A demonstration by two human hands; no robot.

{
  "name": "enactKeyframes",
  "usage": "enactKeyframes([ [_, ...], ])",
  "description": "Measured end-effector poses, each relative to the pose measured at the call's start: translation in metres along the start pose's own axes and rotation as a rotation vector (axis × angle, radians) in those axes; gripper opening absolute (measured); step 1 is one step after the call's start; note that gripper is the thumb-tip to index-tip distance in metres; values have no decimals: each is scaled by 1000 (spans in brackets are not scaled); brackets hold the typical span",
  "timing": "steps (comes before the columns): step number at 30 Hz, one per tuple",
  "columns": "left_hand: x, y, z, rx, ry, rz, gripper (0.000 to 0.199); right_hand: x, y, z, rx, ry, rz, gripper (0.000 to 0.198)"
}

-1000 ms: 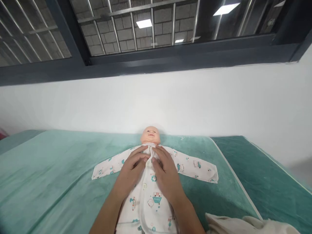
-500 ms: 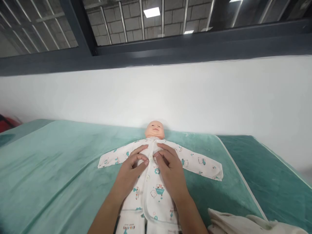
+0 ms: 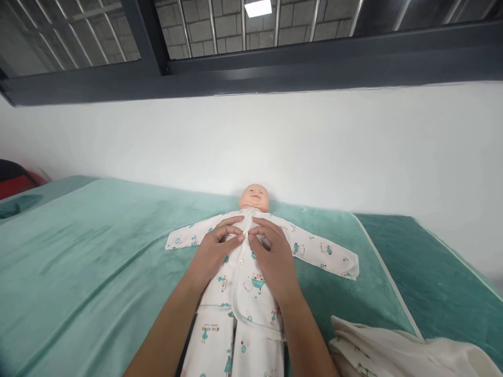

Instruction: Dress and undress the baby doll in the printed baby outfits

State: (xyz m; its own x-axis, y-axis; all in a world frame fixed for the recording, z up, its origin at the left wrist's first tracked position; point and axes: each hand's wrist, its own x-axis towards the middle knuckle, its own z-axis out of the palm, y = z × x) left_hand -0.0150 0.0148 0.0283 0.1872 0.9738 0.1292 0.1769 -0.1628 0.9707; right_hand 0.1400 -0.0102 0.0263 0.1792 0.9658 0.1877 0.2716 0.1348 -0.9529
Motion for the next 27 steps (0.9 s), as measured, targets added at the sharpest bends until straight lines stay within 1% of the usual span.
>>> enactKeyframes([
  [7, 3, 6, 1, -32, -3, -46, 8, 2, 3, 0, 24, 6, 0, 12],
  [13, 4, 12, 1, -20, -4, -69, 8, 2, 7, 0, 26, -25, -28, 10],
  [18, 2, 13, 1, 3, -10, -44, 9, 3, 7, -1, 31, -49, -39, 11],
  [27, 2, 14, 1, 44, -19, -15, 8, 1, 4, 0, 55, -28, -39, 11],
])
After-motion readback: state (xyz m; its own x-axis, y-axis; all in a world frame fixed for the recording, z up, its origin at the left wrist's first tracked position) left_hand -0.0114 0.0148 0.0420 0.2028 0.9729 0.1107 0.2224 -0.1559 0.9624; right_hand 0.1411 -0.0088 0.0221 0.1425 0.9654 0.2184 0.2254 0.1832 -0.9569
